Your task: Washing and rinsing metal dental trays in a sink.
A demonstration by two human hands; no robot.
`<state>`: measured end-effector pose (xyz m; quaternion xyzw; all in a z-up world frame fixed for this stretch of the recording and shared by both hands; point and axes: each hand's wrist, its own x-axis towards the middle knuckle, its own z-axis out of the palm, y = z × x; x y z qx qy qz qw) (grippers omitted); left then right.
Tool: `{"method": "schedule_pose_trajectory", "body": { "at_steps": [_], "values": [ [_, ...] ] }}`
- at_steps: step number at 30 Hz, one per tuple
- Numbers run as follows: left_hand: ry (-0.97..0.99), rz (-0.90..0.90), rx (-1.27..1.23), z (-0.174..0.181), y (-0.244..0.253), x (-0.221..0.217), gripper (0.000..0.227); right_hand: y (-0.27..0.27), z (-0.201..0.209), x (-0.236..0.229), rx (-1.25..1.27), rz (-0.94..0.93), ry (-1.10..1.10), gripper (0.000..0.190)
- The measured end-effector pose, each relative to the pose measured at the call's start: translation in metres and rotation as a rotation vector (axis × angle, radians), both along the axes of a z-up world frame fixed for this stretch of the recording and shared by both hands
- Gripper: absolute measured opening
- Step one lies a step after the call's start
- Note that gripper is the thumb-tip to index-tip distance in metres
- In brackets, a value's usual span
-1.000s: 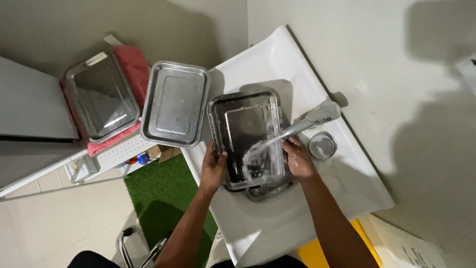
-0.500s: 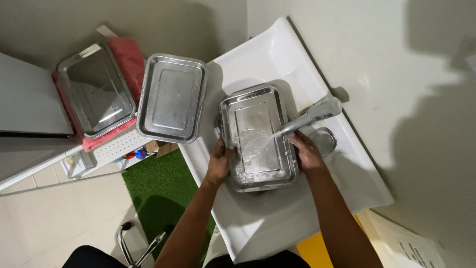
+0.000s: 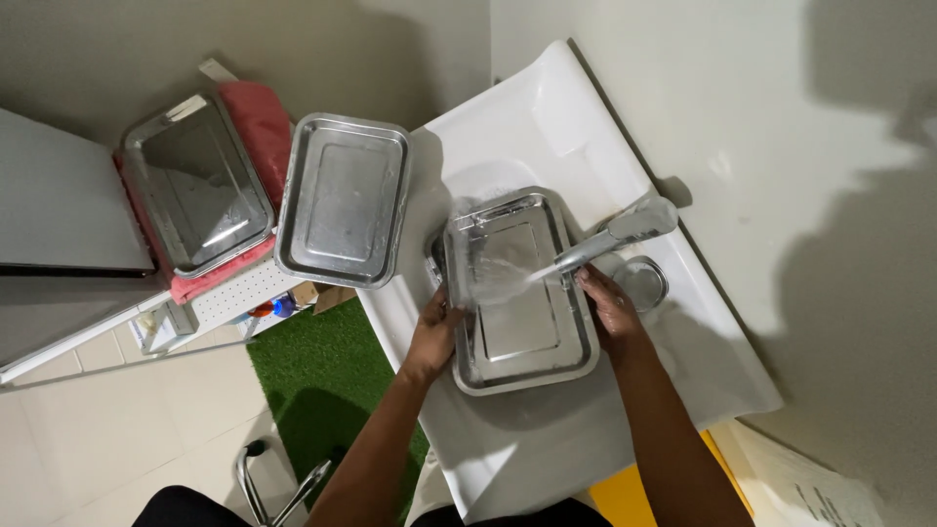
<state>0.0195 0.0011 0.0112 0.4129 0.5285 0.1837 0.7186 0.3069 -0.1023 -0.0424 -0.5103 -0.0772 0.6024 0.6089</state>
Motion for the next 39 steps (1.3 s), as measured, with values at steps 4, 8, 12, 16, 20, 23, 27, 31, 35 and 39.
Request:
{"method": "schedule_pose_trajectory", "body": {
  "at_steps": [4,8,12,16,20,23,27,31,35,39],
  "values": [
    [0.005,-0.014,0.023,0.028,-0.004,-0.008,0.065,-0.002,-0.027,0.005,-0.018,0.025,-0.108,0.05],
    [0.02,-0.015,0.135,0.036,-0.007,-0.022,0.067,0.0,-0.057,0.0,0.022,0.144,-0.223,0.045],
    [-0.027,-0.048,0.233,0.028,-0.01,-0.031,0.057,0.013,-0.045,-0.028,-0.012,0.358,-1.064,0.047],
    [-0.066,0.0,0.159,0.0,-0.007,-0.025,0.041,0.039,0.052,-0.077,-0.235,0.485,-1.832,0.063],
    [-0.052,0.126,0.055,-0.013,-0.008,-0.013,0.03,0.052,0.065,-0.101,-0.285,0.739,-1.884,0.079],
    [-0.067,0.136,0.03,-0.013,-0.008,-0.007,0.028,0.055,0.047,-0.104,-0.012,0.809,-1.846,0.077],
    [-0.046,0.056,0.146,-0.032,-0.008,0.0,0.03,0.074,0.048,-0.098,0.034,0.799,-1.855,0.07],
    [-0.004,-0.012,0.205,-0.021,-0.006,0.011,0.032,0.086,0.073,-0.1,-0.249,0.763,-1.976,0.072],
    [-0.02,0.017,0.096,-0.021,-0.005,0.014,0.041,0.069,0.053,-0.089,0.012,0.731,-2.095,0.064],
    [0.018,0.057,0.026,-0.04,-0.01,0.005,0.043,0.037,0.038,-0.082,0.242,0.58,-1.98,0.062]
  ]
}}
